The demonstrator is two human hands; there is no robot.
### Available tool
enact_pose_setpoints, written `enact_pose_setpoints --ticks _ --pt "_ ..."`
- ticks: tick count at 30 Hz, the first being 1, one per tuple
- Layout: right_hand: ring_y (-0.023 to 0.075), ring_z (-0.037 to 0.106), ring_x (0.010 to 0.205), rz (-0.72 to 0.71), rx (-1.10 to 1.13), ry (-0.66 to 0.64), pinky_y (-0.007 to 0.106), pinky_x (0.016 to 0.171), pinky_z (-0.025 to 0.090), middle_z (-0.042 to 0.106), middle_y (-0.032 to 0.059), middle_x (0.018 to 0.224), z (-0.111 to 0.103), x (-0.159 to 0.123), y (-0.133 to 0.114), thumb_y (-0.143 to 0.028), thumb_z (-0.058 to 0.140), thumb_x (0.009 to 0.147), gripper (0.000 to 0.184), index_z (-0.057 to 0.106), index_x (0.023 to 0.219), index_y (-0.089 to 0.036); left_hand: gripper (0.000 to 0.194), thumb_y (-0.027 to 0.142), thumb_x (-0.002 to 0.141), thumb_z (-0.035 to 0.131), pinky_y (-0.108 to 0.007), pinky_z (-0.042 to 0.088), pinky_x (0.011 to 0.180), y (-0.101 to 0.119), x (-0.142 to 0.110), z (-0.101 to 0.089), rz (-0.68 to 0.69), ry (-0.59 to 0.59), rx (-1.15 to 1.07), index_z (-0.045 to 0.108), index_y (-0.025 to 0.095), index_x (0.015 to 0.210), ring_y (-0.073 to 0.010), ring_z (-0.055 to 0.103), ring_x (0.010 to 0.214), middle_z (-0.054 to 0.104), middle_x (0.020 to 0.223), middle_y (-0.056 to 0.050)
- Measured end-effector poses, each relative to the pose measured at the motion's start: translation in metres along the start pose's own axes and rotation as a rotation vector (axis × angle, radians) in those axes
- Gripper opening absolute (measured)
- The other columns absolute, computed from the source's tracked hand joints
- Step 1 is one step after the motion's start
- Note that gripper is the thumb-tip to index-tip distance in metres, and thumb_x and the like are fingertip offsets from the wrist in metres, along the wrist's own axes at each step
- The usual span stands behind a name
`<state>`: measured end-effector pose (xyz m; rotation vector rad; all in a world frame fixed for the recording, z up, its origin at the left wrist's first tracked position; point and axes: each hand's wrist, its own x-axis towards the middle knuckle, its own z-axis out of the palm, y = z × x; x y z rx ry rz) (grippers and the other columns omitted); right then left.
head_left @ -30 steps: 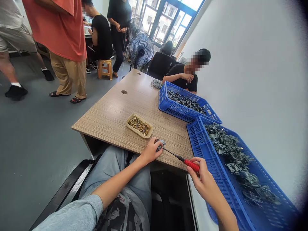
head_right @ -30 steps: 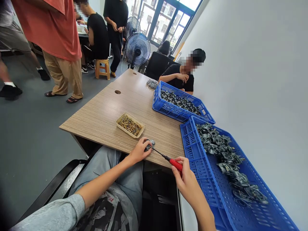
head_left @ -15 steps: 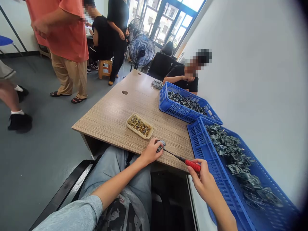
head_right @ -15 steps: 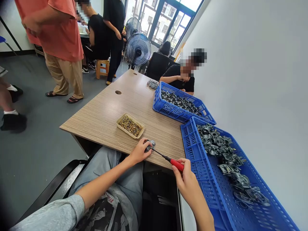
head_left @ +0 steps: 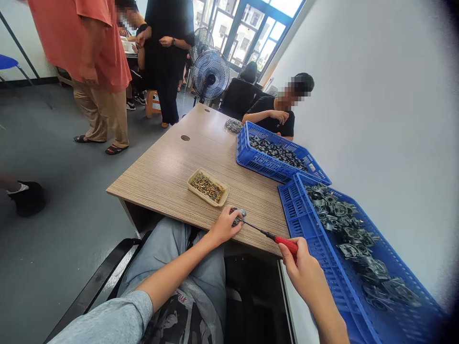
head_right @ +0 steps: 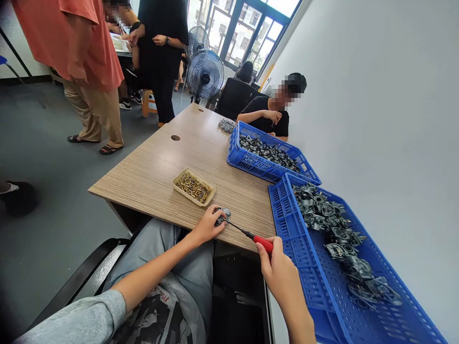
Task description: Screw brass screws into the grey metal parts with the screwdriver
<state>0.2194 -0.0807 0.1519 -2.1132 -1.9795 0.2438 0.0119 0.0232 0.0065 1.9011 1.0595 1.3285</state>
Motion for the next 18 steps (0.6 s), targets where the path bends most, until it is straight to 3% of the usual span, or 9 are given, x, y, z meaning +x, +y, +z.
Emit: enact_pose_setpoints --ticks 3,8,14,18 --pt "0.0279 0.066 0.063 0.040 -0.069 -0.001 0.033 0.058 0.043 0.067 0.0036 0.073 0.0002 -0.0004 0.0015 -0.065 0.034 0.098 0.041 0.048 0.103 -0.027 0.016 0.022 0.090 0.065 -0.038 0.046 0.107 -0.0004 -0.0003 0.0005 -0.006 0.004 -0.001 0.063 0.021 0.105 -0.0237 0.053 0.117 0.052 0.117 -0.007" --pt "0.0227 0.068 0.076 -0.141 0.168 0.008 0.031 0.065 0.049 0.069 0.0093 0.104 0.0013 -0.0005 0.0025 -0.056 0.041 0.100 0.038 0.042 0.121 -0.024 0.016 0.022 0.090 0.064 -0.038 0.046 0.106 0.0003 -0.0002 0.0003 -0.007 -0.003 0.006 0.062 0.022 0.106 -0.0238 0.052 0.117 0.052 0.115 -0.007" --pt "0.0280 0.066 0.062 0.022 -0.049 0.026 0.033 0.057 0.043 0.066 0.0036 0.073 0.0010 -0.0005 -0.0013 -0.060 0.035 0.100 0.036 0.046 0.102 -0.026 0.016 0.022 0.090 0.065 -0.038 0.046 0.108 0.0005 -0.0001 -0.0004 -0.012 -0.007 -0.003 0.062 0.022 0.106 -0.0236 0.052 0.117 0.051 0.116 -0.007" --pt "0.0249 0.069 0.074 -0.111 0.113 0.013 0.033 0.064 0.049 0.069 0.0086 0.099 0.0010 -0.0008 0.0001 -0.058 0.039 0.100 0.039 0.043 0.121 -0.025 0.016 0.022 0.090 0.065 -0.038 0.046 0.108 -0.0001 -0.0003 0.0003 -0.016 -0.007 -0.005 0.062 0.022 0.106 -0.0234 0.052 0.118 0.052 0.117 -0.007"
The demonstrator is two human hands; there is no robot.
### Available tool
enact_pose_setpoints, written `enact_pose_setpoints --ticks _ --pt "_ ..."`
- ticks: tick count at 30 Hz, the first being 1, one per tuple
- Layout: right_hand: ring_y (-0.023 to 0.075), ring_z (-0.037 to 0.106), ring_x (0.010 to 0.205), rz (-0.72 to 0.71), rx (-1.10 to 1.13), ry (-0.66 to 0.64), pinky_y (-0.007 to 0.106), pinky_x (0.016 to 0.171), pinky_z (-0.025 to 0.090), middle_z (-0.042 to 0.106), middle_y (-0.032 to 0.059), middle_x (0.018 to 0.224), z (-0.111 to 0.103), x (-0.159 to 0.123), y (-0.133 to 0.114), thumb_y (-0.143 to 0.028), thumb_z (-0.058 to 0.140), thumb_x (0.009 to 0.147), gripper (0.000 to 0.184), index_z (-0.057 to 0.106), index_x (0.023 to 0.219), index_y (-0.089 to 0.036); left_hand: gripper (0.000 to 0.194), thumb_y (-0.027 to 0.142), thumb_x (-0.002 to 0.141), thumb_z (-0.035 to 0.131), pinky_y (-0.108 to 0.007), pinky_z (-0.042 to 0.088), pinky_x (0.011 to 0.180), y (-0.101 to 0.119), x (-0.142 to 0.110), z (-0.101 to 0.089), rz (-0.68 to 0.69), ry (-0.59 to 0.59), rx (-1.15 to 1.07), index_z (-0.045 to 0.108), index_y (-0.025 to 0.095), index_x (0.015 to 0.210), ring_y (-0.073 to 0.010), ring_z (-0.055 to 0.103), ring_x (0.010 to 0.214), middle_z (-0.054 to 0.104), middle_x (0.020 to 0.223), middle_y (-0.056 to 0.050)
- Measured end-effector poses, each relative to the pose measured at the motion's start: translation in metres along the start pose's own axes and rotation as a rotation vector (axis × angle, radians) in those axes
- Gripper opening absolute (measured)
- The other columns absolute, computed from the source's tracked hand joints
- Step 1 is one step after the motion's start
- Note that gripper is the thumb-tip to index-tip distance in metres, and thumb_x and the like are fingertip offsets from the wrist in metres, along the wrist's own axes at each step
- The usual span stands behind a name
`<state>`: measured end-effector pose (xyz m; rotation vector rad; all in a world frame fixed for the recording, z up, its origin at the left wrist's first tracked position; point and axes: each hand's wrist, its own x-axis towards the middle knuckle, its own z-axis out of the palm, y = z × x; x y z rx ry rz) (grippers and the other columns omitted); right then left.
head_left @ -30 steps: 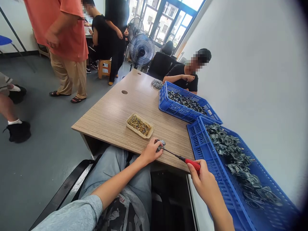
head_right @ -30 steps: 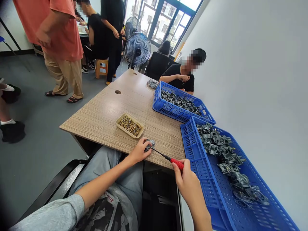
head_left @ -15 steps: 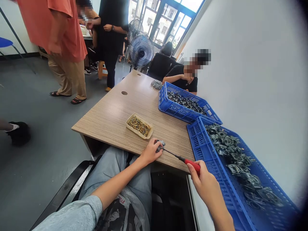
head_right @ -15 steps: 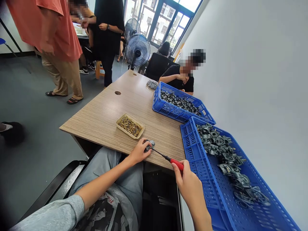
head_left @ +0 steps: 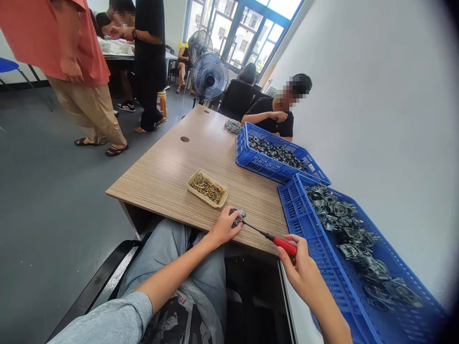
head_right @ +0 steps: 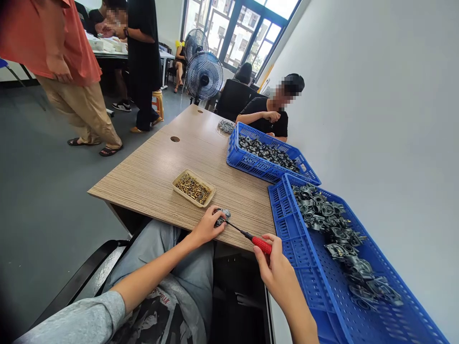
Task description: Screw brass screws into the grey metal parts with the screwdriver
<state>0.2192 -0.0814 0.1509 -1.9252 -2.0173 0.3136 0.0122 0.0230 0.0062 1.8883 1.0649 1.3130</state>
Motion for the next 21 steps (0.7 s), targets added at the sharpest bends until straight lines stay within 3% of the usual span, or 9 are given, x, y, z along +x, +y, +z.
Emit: enact_pose_setpoints --ticks 3,8,14,19,21 --pt "0.0230 0.068 0.078 -0.039 0.053 -0.019 0.032 0.067 0.049 0.068 0.0090 0.105 -0.0002 0.0006 0.0008 -0.055 0.038 0.101 0.036 0.042 0.121 -0.025 0.016 0.022 0.090 0.065 -0.038 0.046 0.108 -0.0005 0.0002 0.0007 0.000 0.000 -0.004 0.062 0.022 0.106 -0.0234 0.052 0.118 0.052 0.118 -0.007" --pt "0.0278 0.066 0.066 0.143 -0.164 0.000 0.033 0.059 0.043 0.067 0.0039 0.077 0.0007 0.0015 0.0011 -0.060 0.033 0.100 0.036 0.045 0.104 -0.026 0.016 0.021 0.090 0.065 -0.039 0.045 0.109 -0.0008 0.0002 0.0009 0.000 0.008 -0.008 0.063 0.022 0.105 -0.0236 0.052 0.119 0.052 0.119 -0.008" --pt "0.0238 0.069 0.083 -0.026 0.060 -0.004 0.032 0.068 0.049 0.067 0.0098 0.111 0.0016 0.0004 0.0016 -0.056 0.038 0.101 0.038 0.041 0.124 -0.026 0.016 0.021 0.090 0.065 -0.040 0.046 0.109 -0.0001 0.0004 0.0004 -0.012 0.002 -0.005 0.063 0.022 0.106 -0.0243 0.052 0.120 0.052 0.119 -0.008" --pt "0.0277 0.067 0.065 0.127 -0.155 0.013 0.032 0.058 0.042 0.067 0.0040 0.075 0.0012 0.0005 -0.0002 -0.060 0.034 0.100 0.036 0.047 0.101 -0.026 0.016 0.022 0.090 0.064 -0.041 0.045 0.110 0.0001 0.0003 0.0002 -0.016 0.003 -0.006 0.063 0.022 0.106 -0.0245 0.052 0.121 0.052 0.119 -0.008" --pt "0.0274 0.067 0.064 0.124 -0.146 -0.002 0.032 0.058 0.043 0.067 0.0036 0.075 0.0014 -0.0001 0.0009 -0.061 0.035 0.100 0.037 0.048 0.103 -0.026 0.016 0.022 0.090 0.064 -0.040 0.045 0.110 0.0003 0.0002 0.0002 -0.015 0.006 -0.009 0.063 0.023 0.106 -0.0245 0.052 0.121 0.052 0.119 -0.008"
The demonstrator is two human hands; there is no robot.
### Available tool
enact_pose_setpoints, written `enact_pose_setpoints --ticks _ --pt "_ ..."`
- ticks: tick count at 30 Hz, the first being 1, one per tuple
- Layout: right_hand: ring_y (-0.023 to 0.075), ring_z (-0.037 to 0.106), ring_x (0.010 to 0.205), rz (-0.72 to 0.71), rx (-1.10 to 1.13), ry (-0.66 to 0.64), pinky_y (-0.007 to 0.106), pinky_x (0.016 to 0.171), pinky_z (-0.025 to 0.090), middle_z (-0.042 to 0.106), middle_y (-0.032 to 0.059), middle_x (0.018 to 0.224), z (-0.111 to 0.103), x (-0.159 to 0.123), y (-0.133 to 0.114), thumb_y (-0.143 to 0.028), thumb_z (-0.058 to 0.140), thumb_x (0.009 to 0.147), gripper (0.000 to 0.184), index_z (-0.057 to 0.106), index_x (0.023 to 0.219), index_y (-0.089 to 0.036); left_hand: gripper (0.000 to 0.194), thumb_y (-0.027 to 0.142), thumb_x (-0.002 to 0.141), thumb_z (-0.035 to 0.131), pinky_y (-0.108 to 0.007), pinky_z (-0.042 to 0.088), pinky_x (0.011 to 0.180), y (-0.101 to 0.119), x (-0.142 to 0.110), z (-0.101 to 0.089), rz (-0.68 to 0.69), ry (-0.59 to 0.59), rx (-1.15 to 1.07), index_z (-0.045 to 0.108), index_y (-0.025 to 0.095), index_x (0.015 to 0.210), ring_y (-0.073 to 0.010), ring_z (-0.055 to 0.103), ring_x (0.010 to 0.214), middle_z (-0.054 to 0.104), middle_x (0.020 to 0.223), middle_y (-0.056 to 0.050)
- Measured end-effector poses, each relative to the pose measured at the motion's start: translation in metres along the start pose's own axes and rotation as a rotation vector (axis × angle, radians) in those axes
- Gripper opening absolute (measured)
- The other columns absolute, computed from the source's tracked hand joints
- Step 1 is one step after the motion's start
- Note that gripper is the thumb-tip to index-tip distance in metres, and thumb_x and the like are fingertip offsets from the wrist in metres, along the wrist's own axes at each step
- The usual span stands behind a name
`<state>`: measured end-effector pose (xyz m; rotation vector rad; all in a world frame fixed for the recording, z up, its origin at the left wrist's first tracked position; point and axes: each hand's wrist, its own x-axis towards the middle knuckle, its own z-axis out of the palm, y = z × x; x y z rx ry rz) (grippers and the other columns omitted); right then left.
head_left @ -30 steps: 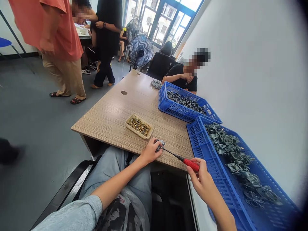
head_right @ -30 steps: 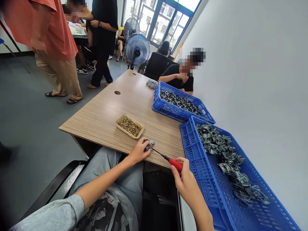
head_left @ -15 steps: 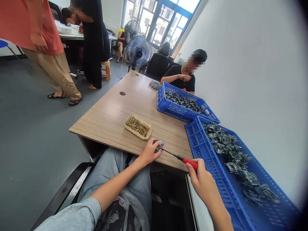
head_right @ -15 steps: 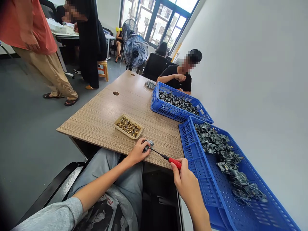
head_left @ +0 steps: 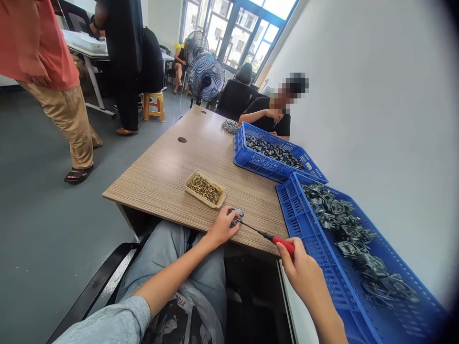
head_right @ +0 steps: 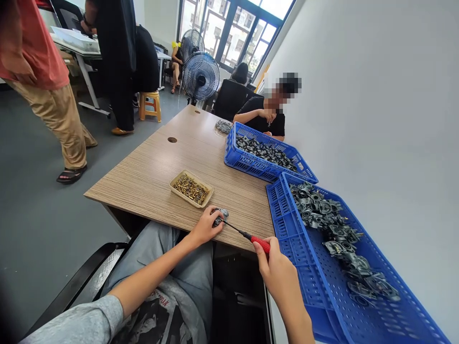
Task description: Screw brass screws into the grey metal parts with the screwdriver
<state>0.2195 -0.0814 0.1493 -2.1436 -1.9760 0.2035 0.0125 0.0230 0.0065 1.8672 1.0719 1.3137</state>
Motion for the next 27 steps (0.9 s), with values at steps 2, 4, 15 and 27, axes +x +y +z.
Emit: enact_pose_setpoints --ticks 2,4,15,27 --pt "0.0252 0.069 0.072 -0.075 0.115 -0.012 0.032 0.063 0.047 0.070 0.0062 0.092 0.0008 -0.0003 0.0017 -0.059 0.038 0.100 0.037 0.046 0.115 -0.026 0.016 0.022 0.090 0.064 -0.040 0.046 0.109 0.0001 -0.0001 0.0001 -0.002 0.001 0.000 0.063 0.023 0.106 -0.0245 0.052 0.121 0.051 0.119 -0.008" --pt "0.0234 0.069 0.079 -0.145 0.210 -0.010 0.032 0.067 0.050 0.069 0.0087 0.106 0.0018 -0.0003 0.0028 -0.056 0.040 0.100 0.038 0.043 0.123 -0.025 0.017 0.021 0.090 0.064 -0.040 0.046 0.109 0.0002 -0.0001 0.0004 -0.003 0.004 0.002 0.063 0.023 0.106 -0.0247 0.052 0.122 0.051 0.119 -0.008" --pt "0.0227 0.068 0.077 -0.147 0.212 0.006 0.032 0.067 0.050 0.068 0.0091 0.107 0.0040 -0.0003 0.0020 -0.053 0.039 0.101 0.036 0.042 0.123 -0.025 0.016 0.020 0.089 0.064 -0.039 0.046 0.108 -0.0006 0.0010 0.0011 0.000 0.007 0.007 0.063 0.022 0.105 -0.0239 0.053 0.118 0.051 0.118 -0.008" --pt "0.0240 0.069 0.079 -0.127 0.189 -0.008 0.031 0.066 0.047 0.069 0.0092 0.105 0.0018 0.0009 -0.0007 -0.054 0.036 0.102 0.036 0.042 0.121 -0.024 0.016 0.020 0.089 0.064 -0.039 0.045 0.108 0.0007 0.0019 0.0001 -0.003 0.011 0.007 0.063 0.022 0.105 -0.0252 0.053 0.121 0.051 0.119 -0.008"
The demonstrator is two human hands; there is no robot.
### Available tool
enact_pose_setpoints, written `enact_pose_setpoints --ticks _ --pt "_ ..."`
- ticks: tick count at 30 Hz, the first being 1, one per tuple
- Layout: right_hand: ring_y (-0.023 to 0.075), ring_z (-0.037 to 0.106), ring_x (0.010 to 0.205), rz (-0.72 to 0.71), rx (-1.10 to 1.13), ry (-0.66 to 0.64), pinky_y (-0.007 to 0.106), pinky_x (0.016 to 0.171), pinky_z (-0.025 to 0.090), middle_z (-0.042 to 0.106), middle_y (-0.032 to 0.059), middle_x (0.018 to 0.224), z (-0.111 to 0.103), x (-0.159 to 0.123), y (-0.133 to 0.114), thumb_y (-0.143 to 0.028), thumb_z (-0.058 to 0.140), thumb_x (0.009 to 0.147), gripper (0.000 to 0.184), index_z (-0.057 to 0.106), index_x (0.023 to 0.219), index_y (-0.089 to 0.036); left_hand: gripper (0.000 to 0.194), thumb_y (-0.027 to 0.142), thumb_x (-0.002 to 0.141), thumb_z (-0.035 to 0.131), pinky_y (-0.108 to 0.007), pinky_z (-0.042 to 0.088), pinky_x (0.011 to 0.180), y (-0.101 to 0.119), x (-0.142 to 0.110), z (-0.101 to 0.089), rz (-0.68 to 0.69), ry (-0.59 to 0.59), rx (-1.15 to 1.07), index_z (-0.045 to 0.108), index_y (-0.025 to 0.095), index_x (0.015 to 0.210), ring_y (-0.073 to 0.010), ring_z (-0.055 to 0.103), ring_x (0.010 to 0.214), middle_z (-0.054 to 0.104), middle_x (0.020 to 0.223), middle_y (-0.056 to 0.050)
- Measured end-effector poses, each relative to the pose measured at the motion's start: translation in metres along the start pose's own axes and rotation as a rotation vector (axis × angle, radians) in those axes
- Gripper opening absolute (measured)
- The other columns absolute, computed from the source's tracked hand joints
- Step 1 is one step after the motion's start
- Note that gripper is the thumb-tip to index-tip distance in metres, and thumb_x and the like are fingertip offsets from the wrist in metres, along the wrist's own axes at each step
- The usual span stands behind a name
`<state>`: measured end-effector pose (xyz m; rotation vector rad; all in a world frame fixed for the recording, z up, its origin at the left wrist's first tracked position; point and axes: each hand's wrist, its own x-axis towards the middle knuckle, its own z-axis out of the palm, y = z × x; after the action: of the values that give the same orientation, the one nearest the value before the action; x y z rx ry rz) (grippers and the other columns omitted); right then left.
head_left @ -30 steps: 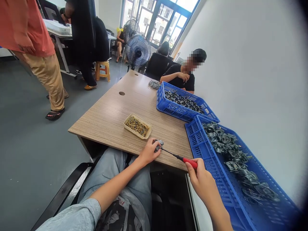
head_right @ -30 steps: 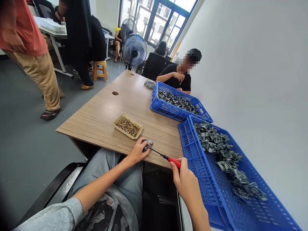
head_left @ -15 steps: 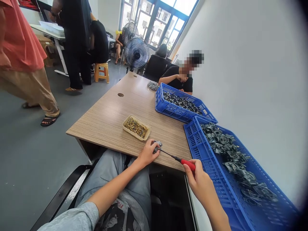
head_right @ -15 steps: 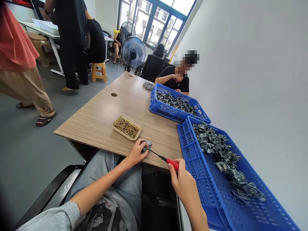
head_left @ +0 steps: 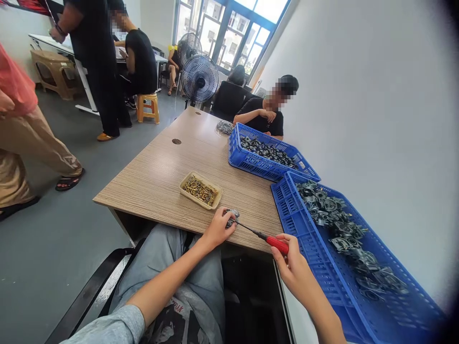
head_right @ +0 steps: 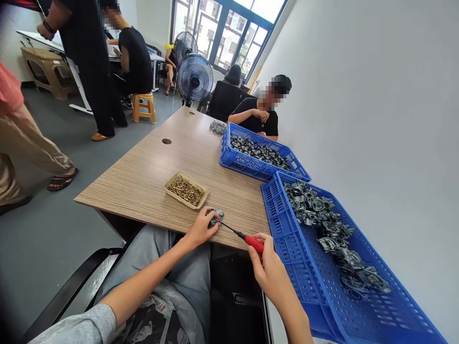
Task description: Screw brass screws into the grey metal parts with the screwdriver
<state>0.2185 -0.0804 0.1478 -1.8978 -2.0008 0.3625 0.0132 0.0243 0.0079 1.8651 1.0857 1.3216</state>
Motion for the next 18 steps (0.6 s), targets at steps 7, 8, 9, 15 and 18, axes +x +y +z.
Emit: enact_pose_setpoints --ticks 7,8,9,15,18 --pt "0.0263 0.067 0.065 0.122 -0.171 0.022 0.032 0.059 0.042 0.068 0.0042 0.079 0.0010 0.0001 -0.0013 -0.059 0.034 0.101 0.036 0.046 0.107 -0.025 0.016 0.019 0.089 0.064 -0.041 0.046 0.107 -0.0008 0.0005 0.0004 0.004 0.008 0.002 0.063 0.021 0.105 -0.0255 0.053 0.119 0.051 0.118 -0.009" --pt "0.0255 0.068 0.069 0.085 -0.124 0.022 0.032 0.062 0.045 0.070 0.0061 0.089 0.0007 -0.0002 -0.0010 -0.058 0.035 0.101 0.036 0.046 0.113 -0.025 0.016 0.019 0.089 0.064 -0.041 0.046 0.107 -0.0014 0.0004 0.0008 0.008 0.008 0.001 0.063 0.021 0.105 -0.0254 0.053 0.119 0.051 0.118 -0.009" --pt "0.0246 0.069 0.074 0.044 -0.072 0.021 0.032 0.065 0.047 0.070 0.0079 0.098 0.0004 -0.0004 -0.0006 -0.056 0.036 0.101 0.037 0.044 0.118 -0.024 0.017 0.019 0.089 0.064 -0.041 0.046 0.108 -0.0020 0.0003 0.0012 0.010 0.008 0.001 0.063 0.021 0.105 -0.0254 0.053 0.120 0.051 0.119 -0.009" --pt "0.0270 0.066 0.065 0.140 -0.213 0.022 0.032 0.059 0.041 0.066 0.0042 0.075 0.0017 0.0008 -0.0021 -0.053 0.032 0.102 0.031 0.045 0.104 -0.025 0.017 0.020 0.089 0.064 -0.041 0.046 0.108 -0.0038 -0.0002 0.0020 0.011 0.007 -0.002 0.063 0.022 0.105 -0.0253 0.053 0.120 0.051 0.119 -0.009" --pt "0.0271 0.067 0.066 0.136 -0.231 0.037 0.032 0.059 0.041 0.068 0.0052 0.080 0.0031 0.0003 -0.0024 -0.055 0.033 0.102 0.034 0.045 0.109 -0.024 0.016 0.020 0.089 0.064 -0.041 0.046 0.108 -0.0032 -0.0004 0.0016 0.006 0.006 -0.001 0.063 0.022 0.105 -0.0250 0.053 0.119 0.051 0.119 -0.008"
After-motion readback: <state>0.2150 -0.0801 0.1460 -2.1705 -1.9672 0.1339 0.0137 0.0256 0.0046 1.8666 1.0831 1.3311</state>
